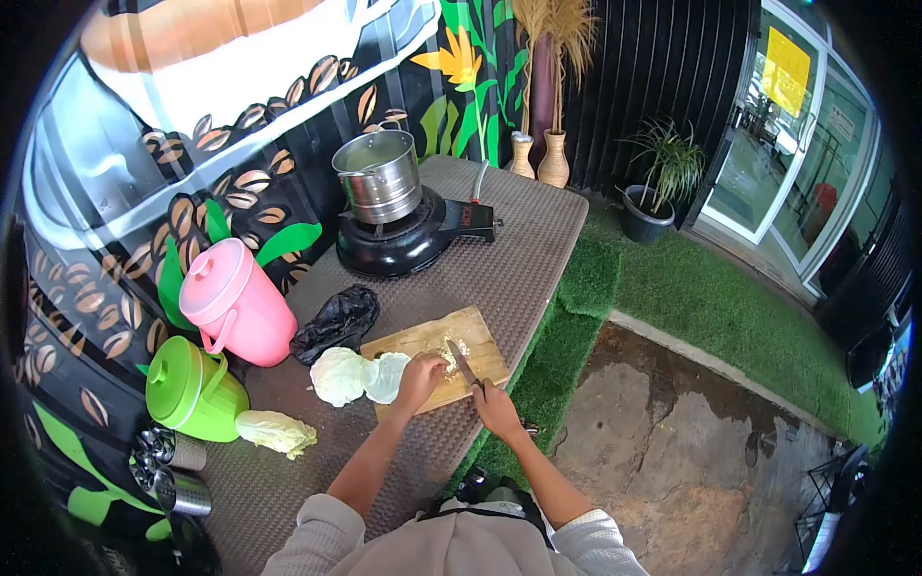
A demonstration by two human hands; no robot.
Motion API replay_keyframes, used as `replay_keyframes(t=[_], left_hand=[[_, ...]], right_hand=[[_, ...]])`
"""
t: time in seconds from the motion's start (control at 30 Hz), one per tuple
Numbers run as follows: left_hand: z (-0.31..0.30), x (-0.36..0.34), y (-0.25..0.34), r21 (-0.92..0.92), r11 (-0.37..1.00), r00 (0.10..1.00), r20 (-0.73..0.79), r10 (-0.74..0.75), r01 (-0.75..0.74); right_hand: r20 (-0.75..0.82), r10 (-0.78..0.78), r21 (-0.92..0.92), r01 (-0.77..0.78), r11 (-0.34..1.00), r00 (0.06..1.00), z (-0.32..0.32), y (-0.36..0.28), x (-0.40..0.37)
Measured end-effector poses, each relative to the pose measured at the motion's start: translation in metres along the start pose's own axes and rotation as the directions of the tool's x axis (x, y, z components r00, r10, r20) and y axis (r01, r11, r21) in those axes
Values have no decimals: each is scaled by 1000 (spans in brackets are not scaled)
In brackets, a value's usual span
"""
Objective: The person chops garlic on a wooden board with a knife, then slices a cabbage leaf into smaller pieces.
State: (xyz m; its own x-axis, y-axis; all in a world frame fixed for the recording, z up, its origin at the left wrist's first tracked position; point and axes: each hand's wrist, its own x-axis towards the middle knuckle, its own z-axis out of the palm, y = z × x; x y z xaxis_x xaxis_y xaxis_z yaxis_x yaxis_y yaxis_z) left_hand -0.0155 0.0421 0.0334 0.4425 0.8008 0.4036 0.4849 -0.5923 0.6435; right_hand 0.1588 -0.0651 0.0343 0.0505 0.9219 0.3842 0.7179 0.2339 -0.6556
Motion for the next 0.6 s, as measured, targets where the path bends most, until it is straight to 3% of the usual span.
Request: replay_keyframes(t=[0.03, 0.1, 0.23, 0.3, 0.33, 0.4, 0.6], left_hand=[[-4, -1, 3, -4, 1000, 1000, 7, 3, -3], [-11, -2, 8, 40, 998, 996, -63, 58, -56], [-14, -3, 18, 50, 997, 986, -155, 68, -61], [-8, -6, 26, 128, 970, 966, -134, 222, -206], [-6, -10, 30, 130, 971, 966, -137, 218, -201], [-3, -17, 40, 209, 950, 971, -8, 240, -233], [12, -26, 55, 335, 930, 987, 94, 128, -152]], right_hand=[[-4, 8, -3, -8, 1000, 1000, 2, -3, 0], [87, 321, -152, -306, 940, 943, 2, -13, 1], [95, 315, -232, -286, 930, 944, -7, -25, 6], [20, 187, -213, -179, 961, 982, -8, -20, 7], [25, 183, -212, -174, 962, 983, -10, -17, 7], [-5, 161, -190, -159, 969, 987, -14, -13, 10], [51, 102, -209, -90, 974, 993, -27, -5, 15]])
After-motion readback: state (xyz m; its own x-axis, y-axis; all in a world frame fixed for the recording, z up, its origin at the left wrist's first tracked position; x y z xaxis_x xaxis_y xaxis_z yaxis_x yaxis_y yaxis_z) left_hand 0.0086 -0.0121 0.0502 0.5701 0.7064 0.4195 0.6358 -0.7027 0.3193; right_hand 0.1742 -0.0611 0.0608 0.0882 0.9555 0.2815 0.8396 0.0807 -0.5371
